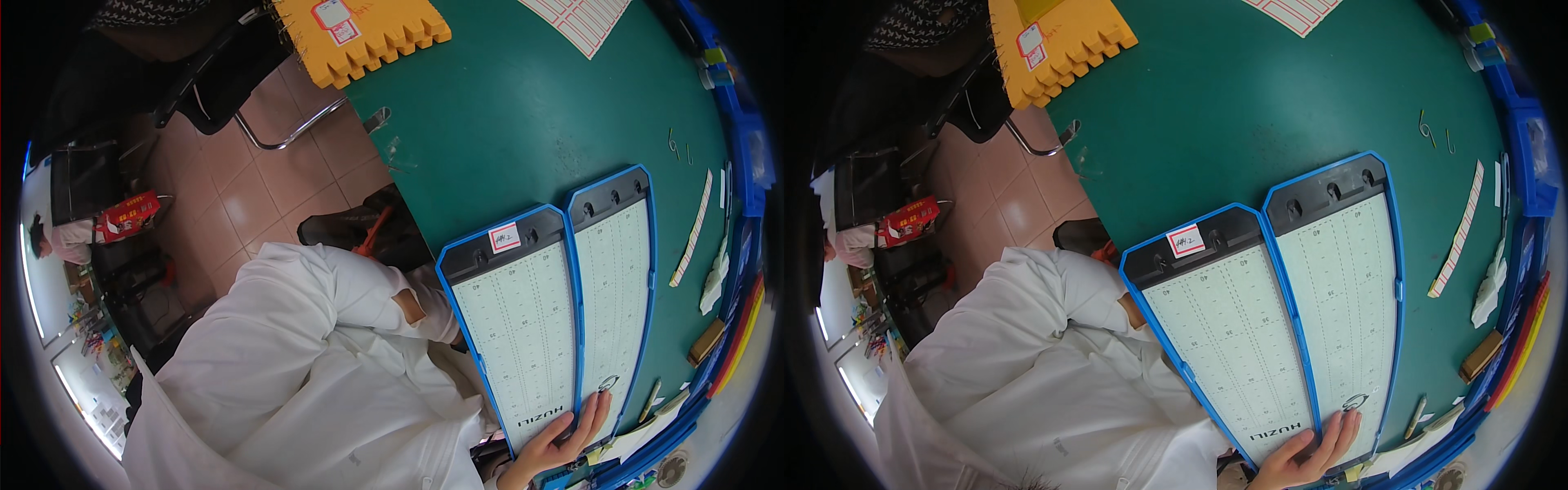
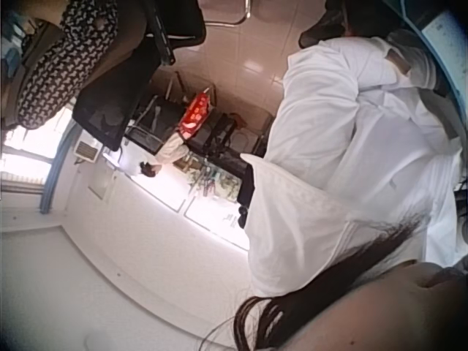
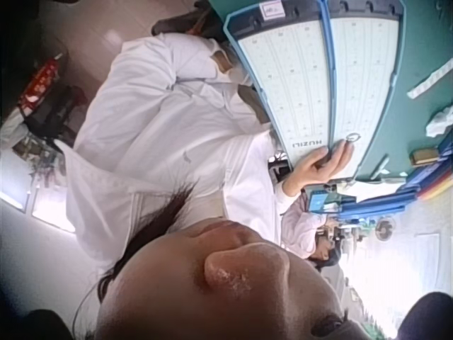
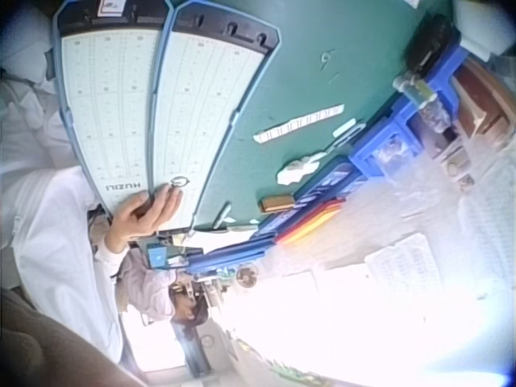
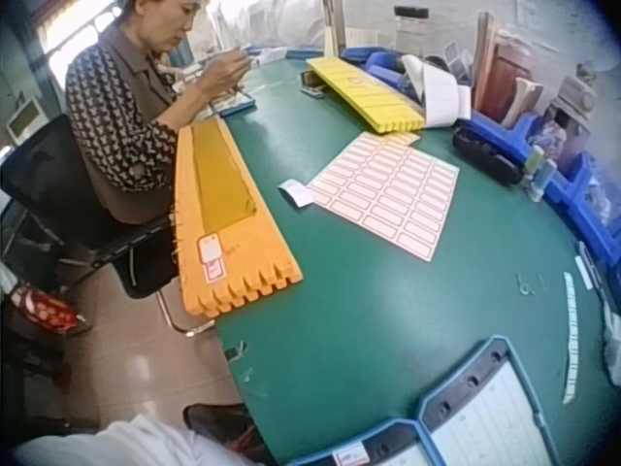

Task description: The recorder is assembling and inspecting large LED lighting panels, including applying labels and checking wiring.

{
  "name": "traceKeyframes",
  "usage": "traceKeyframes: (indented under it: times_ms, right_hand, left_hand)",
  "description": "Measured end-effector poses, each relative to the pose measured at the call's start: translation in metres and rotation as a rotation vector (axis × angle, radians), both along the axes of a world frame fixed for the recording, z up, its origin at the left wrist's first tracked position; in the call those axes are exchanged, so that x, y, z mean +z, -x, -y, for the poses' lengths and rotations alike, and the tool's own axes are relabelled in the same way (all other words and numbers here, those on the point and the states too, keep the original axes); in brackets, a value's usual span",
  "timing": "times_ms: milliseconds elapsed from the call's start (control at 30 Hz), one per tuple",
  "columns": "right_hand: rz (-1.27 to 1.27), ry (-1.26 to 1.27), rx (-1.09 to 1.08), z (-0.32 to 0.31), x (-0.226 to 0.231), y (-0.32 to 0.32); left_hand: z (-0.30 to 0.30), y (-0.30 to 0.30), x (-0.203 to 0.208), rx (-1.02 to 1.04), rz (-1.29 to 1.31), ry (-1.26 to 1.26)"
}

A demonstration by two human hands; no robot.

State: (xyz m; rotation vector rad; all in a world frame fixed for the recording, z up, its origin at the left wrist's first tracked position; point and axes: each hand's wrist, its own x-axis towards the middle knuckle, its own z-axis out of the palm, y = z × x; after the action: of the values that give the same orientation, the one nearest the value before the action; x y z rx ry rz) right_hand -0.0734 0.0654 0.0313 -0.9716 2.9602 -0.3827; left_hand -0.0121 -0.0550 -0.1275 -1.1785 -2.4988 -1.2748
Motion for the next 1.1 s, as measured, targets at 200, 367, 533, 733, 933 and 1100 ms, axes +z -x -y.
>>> traceKeyframes:
  times_ms: [200, 367, 533, 733, 933, 1100]
  right_hand:
    - [0.002, 0.001, -0.008, -0.001, 0.000, -0.001]
    - [0.016, 0.040, -0.017, -0.002, -0.001, 0.007]
    - [0.049, 0.105, 0.025, 0.001, 0.002, 0.012]
    - [-0.059, 0.260, 0.120, -0.011, 0.001, 0.008]
    - [-0.015, 0.235, 0.182, -0.015, 0.016, -0.016]
    - [-0.025, 0.254, 0.141, -0.028, 0.009, -0.025]
  left_hand:
    - [-0.001, -0.004, 0.000, -0.012, -0.002, -0.005]
    - [0.037, -0.008, -0.007, -0.037, 0.023, 0.009]
    - [0.068, -0.013, -0.013, 0.053, 0.038, 0.074]
    - [0.048, 0.007, -0.067, 0.174, 0.093, 0.076]
    - [0.044, 0.007, -0.081, 0.311, 0.101, 0.100]
    - [0.037, 0.016, -0.079, 0.334, 0.100, 0.109]
